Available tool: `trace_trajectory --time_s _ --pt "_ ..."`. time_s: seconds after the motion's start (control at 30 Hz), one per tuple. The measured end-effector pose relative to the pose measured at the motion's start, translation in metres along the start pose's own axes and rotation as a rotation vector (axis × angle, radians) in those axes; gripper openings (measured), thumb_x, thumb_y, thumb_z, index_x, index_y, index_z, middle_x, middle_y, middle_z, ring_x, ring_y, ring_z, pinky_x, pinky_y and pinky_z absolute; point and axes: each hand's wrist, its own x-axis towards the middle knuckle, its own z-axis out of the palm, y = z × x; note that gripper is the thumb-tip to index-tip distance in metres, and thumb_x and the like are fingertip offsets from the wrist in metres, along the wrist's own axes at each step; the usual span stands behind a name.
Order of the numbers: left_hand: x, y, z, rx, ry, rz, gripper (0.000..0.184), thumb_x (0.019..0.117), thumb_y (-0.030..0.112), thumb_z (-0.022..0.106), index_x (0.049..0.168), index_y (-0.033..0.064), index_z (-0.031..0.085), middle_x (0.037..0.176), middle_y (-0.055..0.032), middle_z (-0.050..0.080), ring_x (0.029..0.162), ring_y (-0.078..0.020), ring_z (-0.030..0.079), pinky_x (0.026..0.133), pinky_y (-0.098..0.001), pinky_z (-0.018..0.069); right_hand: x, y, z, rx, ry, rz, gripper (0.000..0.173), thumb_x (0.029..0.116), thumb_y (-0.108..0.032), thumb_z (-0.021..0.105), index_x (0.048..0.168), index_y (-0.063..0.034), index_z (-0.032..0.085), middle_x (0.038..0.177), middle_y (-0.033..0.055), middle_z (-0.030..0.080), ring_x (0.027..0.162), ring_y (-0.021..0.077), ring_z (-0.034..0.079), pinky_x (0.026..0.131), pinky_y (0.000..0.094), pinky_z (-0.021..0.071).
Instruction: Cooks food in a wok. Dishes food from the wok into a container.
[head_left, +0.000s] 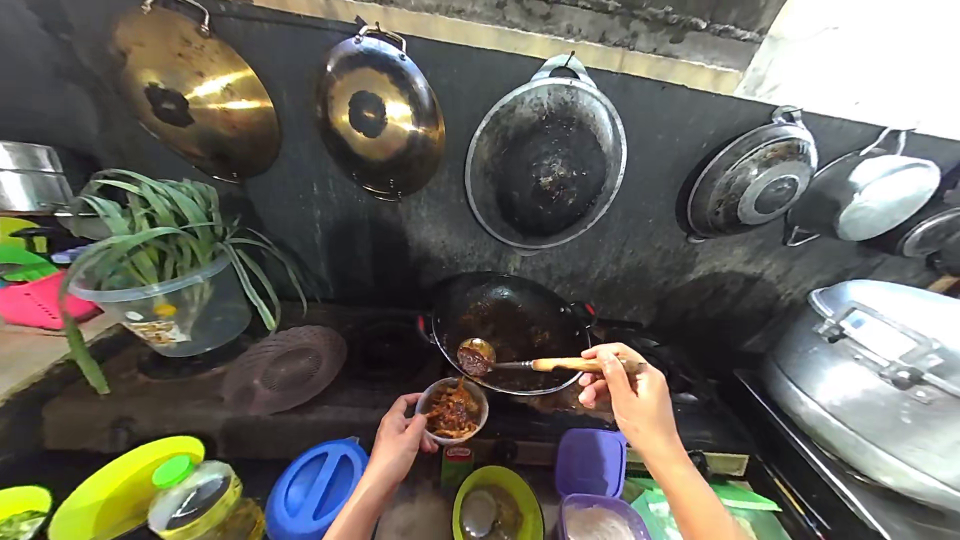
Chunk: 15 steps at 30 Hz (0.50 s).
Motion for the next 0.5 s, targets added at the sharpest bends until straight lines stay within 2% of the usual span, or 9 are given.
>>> trace_trajectory --time_s 0.17,0.27,0.33,0.4,0.5 --pt "0.002 0.005 -0.003 0.01 -0.033 0.009 0.04 0.0938 0.005 0.047 0.133 -0.0007 0.054 0.068 -0.0088 0.066 0.054 -0.0189 0.066 0.057 -0.0341 0.0607 -0.037 -0.023 -0.009 -0.107 -0.15 -0.182 0.026 0.1053 -0.03 0.056 0.11 -0.0093 0.071 0.089 0.0036 0.074 0.066 0.0162 0.072 0.057 0.0322 0.0645" --pt "0.002 0.009 -0.008 0.027 -0.051 0.013 0.04 0.0936 0.006 0.047 0.132 -0.0008 0.054 0.07 -0.0085 0.067 0.055 -0.019 0.067 0.058 -0.0349 0.0612 -0.061 -0.018 -0.009 -0.252 -0.253 -0.397 0.026 0.1065 -0.034 0.054 0.112 -0.015 0.071 0.1 -0.0003 0.073 0.08 0.0082 0.072 0.068 0.0268 0.0639" --pt "0.002 0.011 -0.012 0.036 -0.064 0.022 0.04 0.0934 0.006 0.047 0.133 -0.0007 0.054 0.069 -0.0085 0.066 0.055 -0.0192 0.067 0.058 -0.0351 0.0612 -0.073 -0.015 -0.006 -0.287 -0.242 -0.485 0.023 0.106 -0.031 0.054 0.113 -0.017 0.071 0.102 0.0001 0.073 0.086 0.0085 0.072 0.074 0.026 0.0635" --pt "0.001 0.012 -0.015 0.034 -0.077 0.023 0.041 0.0926 0.006 0.048 0.133 -0.0002 0.054 0.068 -0.0083 0.066 0.054 -0.019 0.067 0.058 -0.0349 0.0611 -0.082 -0.011 0.0 -0.205 -0.16 -0.434 0.027 0.1076 -0.033 0.052 0.114 -0.0148 0.071 0.101 0.0015 0.074 0.081 0.0104 0.073 0.068 0.0272 0.0647" --pt "-0.001 0.014 -0.016 0.011 -0.082 0.02 0.041 0.0918 0.006 0.048 0.132 -0.0002 0.055 0.07 -0.0095 0.067 0.054 -0.0192 0.067 0.057 -0.0342 0.0607 -0.084 -0.018 0.012 0.018 0.094 -0.148 0.035 0.1091 -0.035 0.049 0.109 -0.0049 0.068 0.088 0.0042 0.075 0.063 0.0158 0.072 0.053 0.0316 0.0645"
